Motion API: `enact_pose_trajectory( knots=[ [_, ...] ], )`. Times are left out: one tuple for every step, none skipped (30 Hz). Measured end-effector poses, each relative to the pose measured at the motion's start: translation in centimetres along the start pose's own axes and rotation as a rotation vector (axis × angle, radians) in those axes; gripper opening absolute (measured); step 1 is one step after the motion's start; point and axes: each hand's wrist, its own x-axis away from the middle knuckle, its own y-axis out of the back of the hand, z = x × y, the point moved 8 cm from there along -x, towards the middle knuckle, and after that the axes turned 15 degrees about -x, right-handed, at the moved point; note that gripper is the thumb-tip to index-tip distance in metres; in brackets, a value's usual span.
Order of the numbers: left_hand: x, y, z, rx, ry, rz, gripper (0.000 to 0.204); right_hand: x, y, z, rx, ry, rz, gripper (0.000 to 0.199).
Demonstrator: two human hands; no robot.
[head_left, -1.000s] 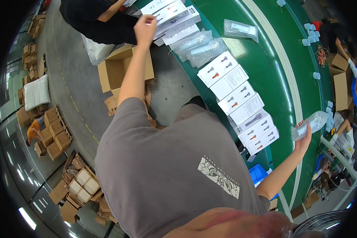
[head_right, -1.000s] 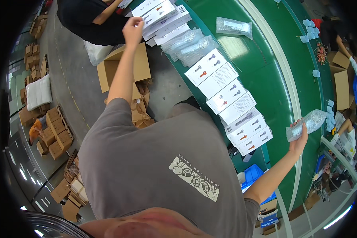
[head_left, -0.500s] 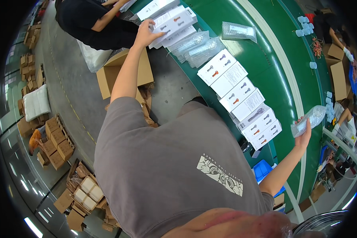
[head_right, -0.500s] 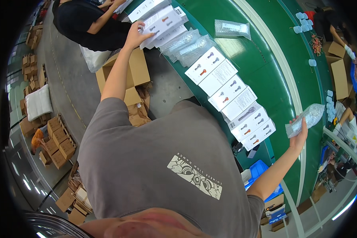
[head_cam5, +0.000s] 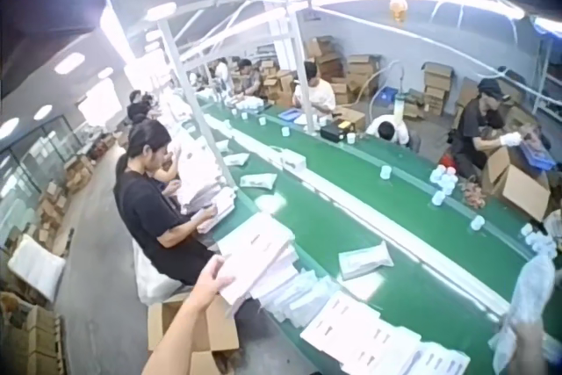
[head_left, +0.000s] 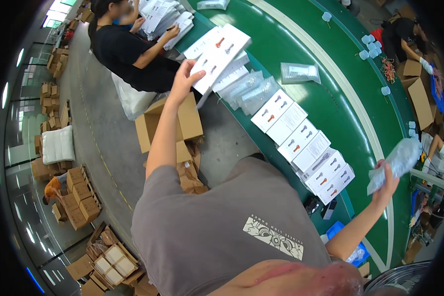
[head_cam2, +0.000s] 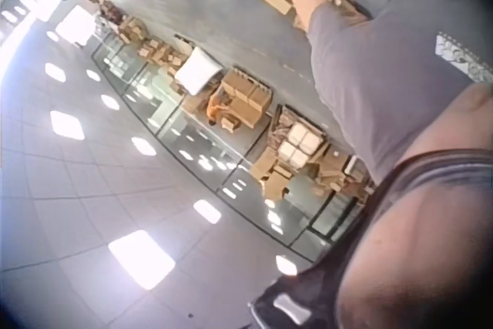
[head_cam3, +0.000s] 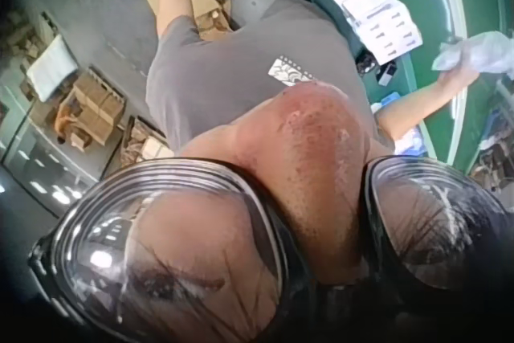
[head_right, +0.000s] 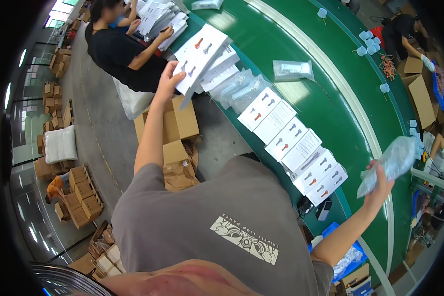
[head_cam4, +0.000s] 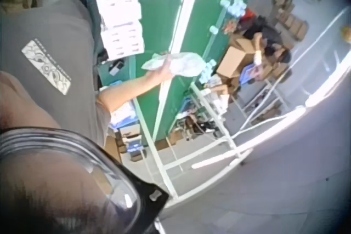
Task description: Placing small items into white cardboard boxes and closing them on an assembly line.
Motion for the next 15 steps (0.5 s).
enact_pose_trajectory(
  knots=[
    [1.7, -1.4, -3.1, 0.275, 0.048, 0.124, 0.041, 2.5, -4.2, 2.8, -0.028, 0.222, 0.100, 0.060],
    [3.8, -3.0, -4.9, 0.341, 0.158, 0.230, 0.042, 5.5, -8.2, 5.2, -0.055, 0.442, 0.192, 0.068],
    [6.1, -5.0, -6.3, 0.403, 0.275, 0.339, 0.043, 7.7, -12.8, 5.9, -0.019, 0.523, 0.286, 0.074],
    [8.1, -7.5, -7.2, 0.409, 0.413, 0.409, 0.046, 9.0, -17.0, 6.3, 0.020, 0.602, 0.376, 0.080],
    [10.3, -10.3, -7.7, 0.425, 0.557, 0.490, 0.048, 9.6, -19.6, 4.5, 0.090, 0.583, 0.514, 0.080],
    [12.6, -13.3, -9.9, 0.495, 0.532, 0.679, 0.053, 10.1, -21.6, 2.2, 0.160, 0.553, 0.649, 0.081],
    [15.0, -15.7, -12.1, 0.569, 0.512, 0.876, 0.057, 10.2, -23.3, -0.2, 0.335, 0.391, 0.725, 0.072],
    [16.7, -16.0, -13.0, 0.570, 0.535, 0.912, 0.057, 11.2, -25.3, -0.9, 0.341, 0.371, 0.814, 0.071],
    [19.1, -16.3, -14.5, 0.641, 0.565, 1.085, 0.056, 12.2, -26.4, -1.6, 0.347, 0.347, 0.901, 0.070],
    [21.0, -15.9, -15.3, 0.756, 0.599, 1.247, 0.055, 12.1, -26.3, -3.3, 0.384, 0.296, 0.890, 0.070],
    [22.8, -16.0, -16.6, 0.848, 0.609, 1.408, 0.054, 11.7, -24.8, -5.8, 0.195, 0.114, 0.838, 0.068],
    [23.7, -16.2, -17.1, 0.869, 0.618, 1.432, 0.054, 12.0, -23.1, -8.1, 0.003, -0.059, 0.774, 0.066],
    [22.9, -15.9, -16.2, 0.535, 0.435, 1.330, 0.052, 12.8, -22.4, -9.6, 0.015, -0.067, 0.755, 0.066],
    [21.8, -15.5, -15.7, 0.216, 0.248, 1.200, 0.049, 13.4, -21.2, -11.4, -0.159, -0.200, 0.648, 0.062],
    [20.8, -14.9, -15.4, -0.094, 0.060, 1.044, 0.047, 14.3, -20.3, -13.1, -0.337, -0.324, 0.536, 0.059]
  ],
)
